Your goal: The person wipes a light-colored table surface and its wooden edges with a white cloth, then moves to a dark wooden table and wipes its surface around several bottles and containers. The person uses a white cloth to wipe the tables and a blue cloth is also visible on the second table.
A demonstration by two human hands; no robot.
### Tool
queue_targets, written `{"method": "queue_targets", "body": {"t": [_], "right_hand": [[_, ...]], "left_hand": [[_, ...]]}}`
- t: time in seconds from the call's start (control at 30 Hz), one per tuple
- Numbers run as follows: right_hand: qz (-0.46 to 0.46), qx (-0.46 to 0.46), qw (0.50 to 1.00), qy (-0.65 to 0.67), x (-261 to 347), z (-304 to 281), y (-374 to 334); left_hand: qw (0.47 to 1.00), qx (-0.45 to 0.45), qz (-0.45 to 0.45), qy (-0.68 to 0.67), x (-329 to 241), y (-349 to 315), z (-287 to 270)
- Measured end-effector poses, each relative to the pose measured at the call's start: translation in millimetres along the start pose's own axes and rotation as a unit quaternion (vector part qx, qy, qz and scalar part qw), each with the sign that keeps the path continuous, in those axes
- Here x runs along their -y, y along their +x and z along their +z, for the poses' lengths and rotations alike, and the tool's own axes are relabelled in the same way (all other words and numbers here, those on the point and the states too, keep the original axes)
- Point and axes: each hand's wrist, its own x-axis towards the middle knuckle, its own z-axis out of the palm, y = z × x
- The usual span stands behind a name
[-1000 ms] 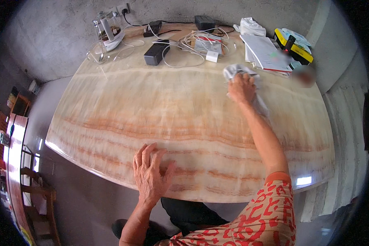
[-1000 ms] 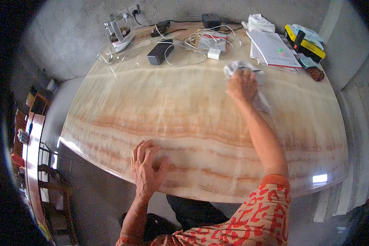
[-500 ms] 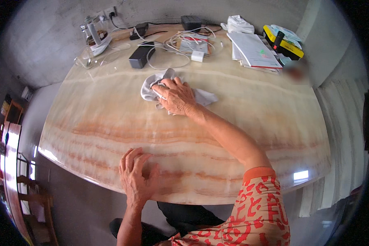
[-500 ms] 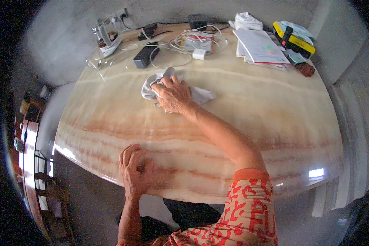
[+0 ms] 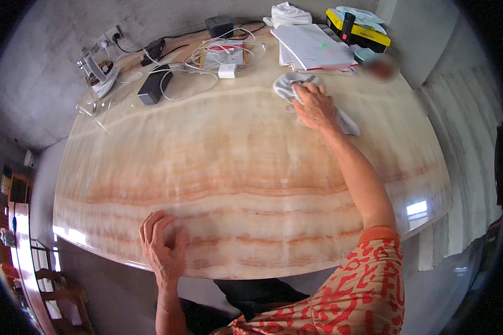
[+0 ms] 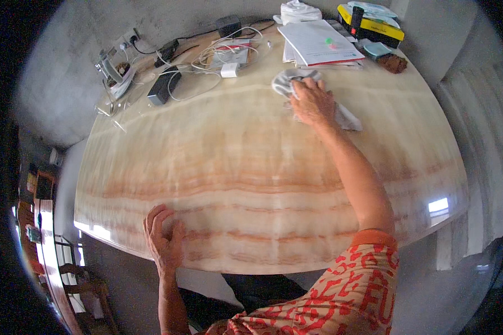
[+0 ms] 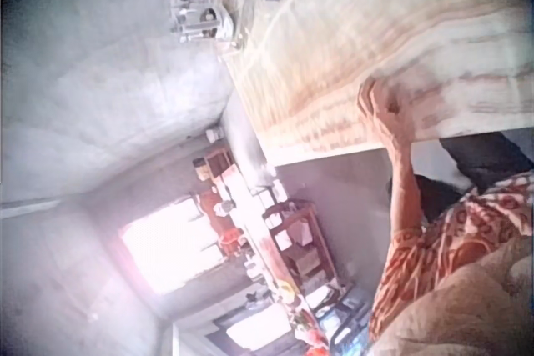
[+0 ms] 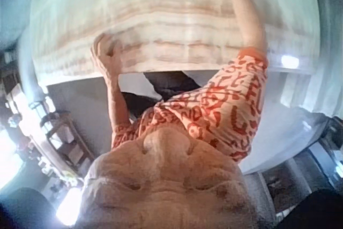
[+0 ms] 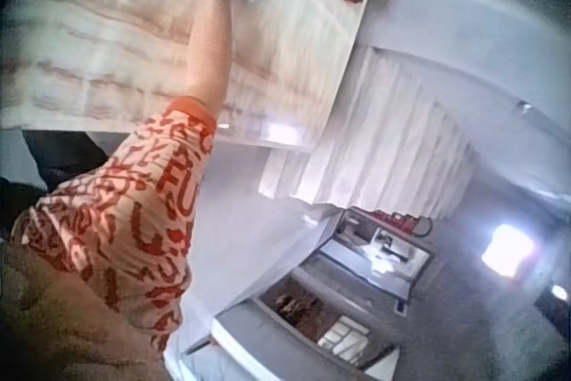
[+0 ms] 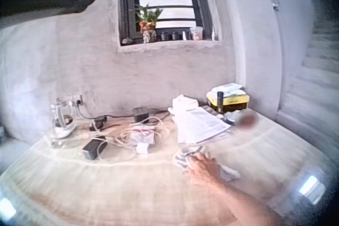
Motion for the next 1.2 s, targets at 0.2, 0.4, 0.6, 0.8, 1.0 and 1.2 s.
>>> {"method": "queue_targets", "body": {"t": [0.2,0.4,0.6,0.8,1.0,1.2], "right_hand": [[0.131,0.016,0.988,-0.077,-72,-28,-23],[0.169,-0.001,0.979,-0.113,-100,-39,-36],[0.028,-0.013,0.999,-0.041,-36,-39,-71],[-0.133,-0.011,0.987,0.091,73,-61,-118],[-0.255,0.044,0.945,0.197,125,-105,-188],[-0.185,0.051,0.971,0.144,64,-124,-202]], "left_hand": [[1.0,0.002,0.003,0.008,0,0,-2],[1.0,0.001,0.007,0.012,0,-2,-2],[0.999,-0.006,0.036,0.025,-1,-3,1],[0.998,0.003,0.054,0.045,0,-3,-4],[0.99,0.036,0.136,-0.03,-49,-6,30],[0.969,0.091,0.2,-0.11,-117,-16,61]]}}
